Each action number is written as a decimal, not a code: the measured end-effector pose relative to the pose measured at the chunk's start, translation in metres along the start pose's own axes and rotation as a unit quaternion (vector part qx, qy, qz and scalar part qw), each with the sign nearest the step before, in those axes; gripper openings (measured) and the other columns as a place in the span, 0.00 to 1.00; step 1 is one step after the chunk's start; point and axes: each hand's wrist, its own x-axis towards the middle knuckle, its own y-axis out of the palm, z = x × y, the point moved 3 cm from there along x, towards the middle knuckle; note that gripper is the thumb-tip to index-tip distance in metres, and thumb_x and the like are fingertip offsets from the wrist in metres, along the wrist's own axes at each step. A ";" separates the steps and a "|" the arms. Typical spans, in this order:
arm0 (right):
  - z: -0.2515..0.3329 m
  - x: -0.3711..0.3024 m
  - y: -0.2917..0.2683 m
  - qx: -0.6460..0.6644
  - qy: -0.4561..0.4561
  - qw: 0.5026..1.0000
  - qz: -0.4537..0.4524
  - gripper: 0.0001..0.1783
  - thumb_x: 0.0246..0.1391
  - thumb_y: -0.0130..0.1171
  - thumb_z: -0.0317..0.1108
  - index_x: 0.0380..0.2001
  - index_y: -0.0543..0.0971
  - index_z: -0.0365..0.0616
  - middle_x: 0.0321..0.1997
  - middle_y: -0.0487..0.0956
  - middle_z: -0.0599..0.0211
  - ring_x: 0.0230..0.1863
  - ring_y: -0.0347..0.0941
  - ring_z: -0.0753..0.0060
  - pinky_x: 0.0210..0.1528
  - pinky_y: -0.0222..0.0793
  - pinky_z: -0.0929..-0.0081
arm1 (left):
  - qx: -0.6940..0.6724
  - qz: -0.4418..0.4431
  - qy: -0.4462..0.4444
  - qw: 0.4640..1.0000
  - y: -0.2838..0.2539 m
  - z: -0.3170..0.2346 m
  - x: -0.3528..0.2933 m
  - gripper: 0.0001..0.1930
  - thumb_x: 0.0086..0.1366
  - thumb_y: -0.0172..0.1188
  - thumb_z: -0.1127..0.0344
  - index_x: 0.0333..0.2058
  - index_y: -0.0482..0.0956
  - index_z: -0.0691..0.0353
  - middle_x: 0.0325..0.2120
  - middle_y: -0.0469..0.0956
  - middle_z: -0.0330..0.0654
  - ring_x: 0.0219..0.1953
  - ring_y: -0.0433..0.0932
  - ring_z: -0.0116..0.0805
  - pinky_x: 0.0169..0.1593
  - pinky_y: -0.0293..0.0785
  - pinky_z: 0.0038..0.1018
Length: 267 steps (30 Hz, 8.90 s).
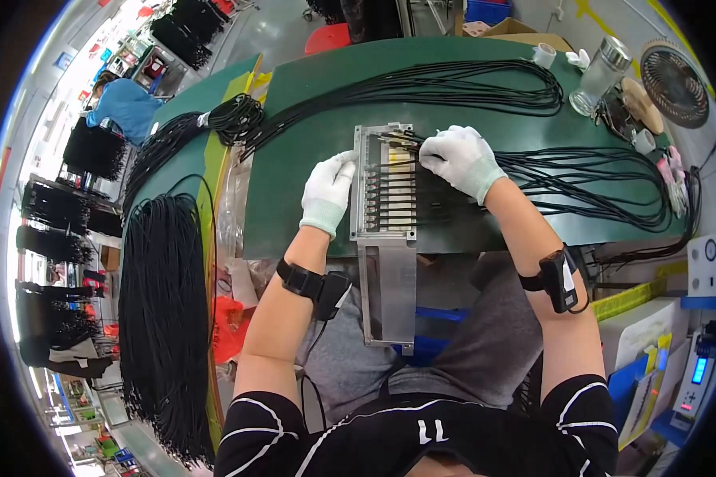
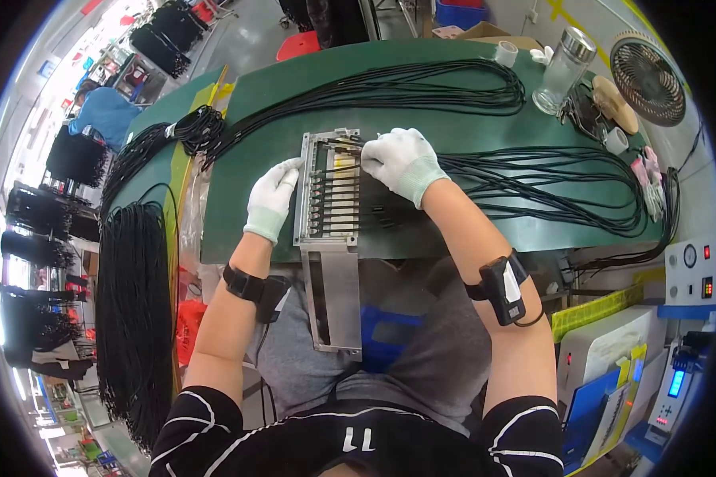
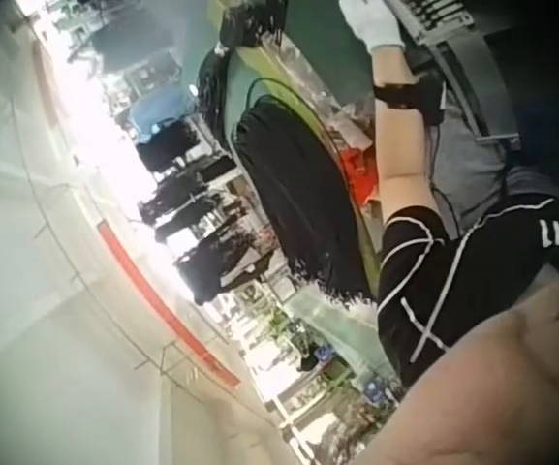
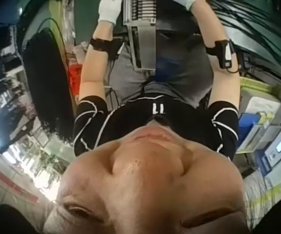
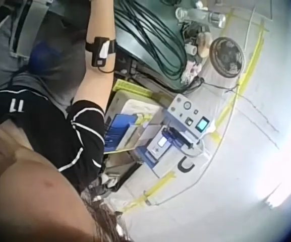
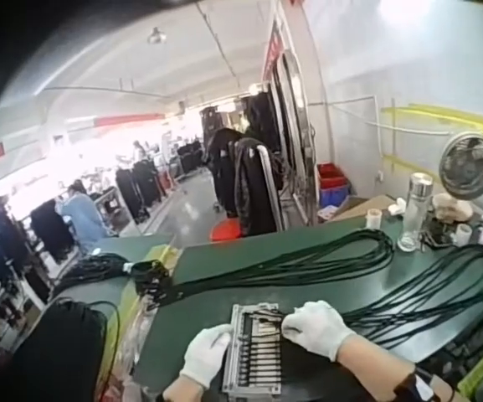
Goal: Arrange wires into a connector jig and process them at a factory workbench.
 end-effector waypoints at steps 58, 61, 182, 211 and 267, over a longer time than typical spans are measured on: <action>0.024 -0.015 -0.019 0.010 -0.058 0.997 -0.059 0.07 0.47 0.67 0.36 0.30 0.82 0.48 0.27 0.80 0.68 0.37 0.74 0.58 0.44 0.69 0.62 | -0.164 -0.037 0.006 0.986 0.010 -0.018 -0.010 0.08 0.60 0.65 0.64 0.28 0.82 0.63 0.40 0.82 0.44 0.45 0.78 0.43 0.51 0.73 0.35; 0.004 -0.019 -0.014 0.163 0.009 0.986 -0.029 0.07 0.46 0.68 0.37 0.28 0.81 0.49 0.25 0.78 0.68 0.36 0.74 0.59 0.44 0.68 0.63 | 0.026 -0.045 0.095 0.994 0.004 -0.034 -0.012 0.10 0.64 0.62 0.64 0.38 0.83 0.65 0.42 0.82 0.46 0.46 0.78 0.39 0.51 0.73 0.30; 0.012 -0.013 -0.015 -0.029 -0.036 0.997 -0.065 0.06 0.43 0.68 0.35 0.27 0.82 0.52 0.30 0.80 0.71 0.42 0.74 0.61 0.46 0.68 0.63 | 0.031 -0.023 0.013 0.999 0.014 -0.005 0.001 0.14 0.70 0.55 0.59 0.43 0.83 0.62 0.40 0.83 0.45 0.45 0.80 0.37 0.53 0.72 0.28; 0.031 -0.003 -0.012 0.075 -0.088 0.985 -0.125 0.08 0.43 0.70 0.38 0.26 0.81 0.51 0.29 0.79 0.70 0.38 0.73 0.57 0.44 0.68 0.62 | 0.014 -0.103 0.211 0.972 0.018 -0.051 0.000 0.10 0.58 0.66 0.62 0.30 0.83 0.63 0.48 0.80 0.51 0.52 0.74 0.49 0.58 0.67 0.40; -0.020 0.005 -0.002 -0.112 0.026 0.993 0.000 0.09 0.44 0.68 0.44 0.27 0.82 0.55 0.31 0.79 0.75 0.43 0.74 0.63 0.46 0.68 0.64 | 0.248 -0.056 0.217 0.943 0.033 -0.046 0.003 0.14 0.60 0.63 0.48 0.40 0.87 0.45 0.56 0.73 0.55 0.60 0.67 0.56 0.67 0.54 0.47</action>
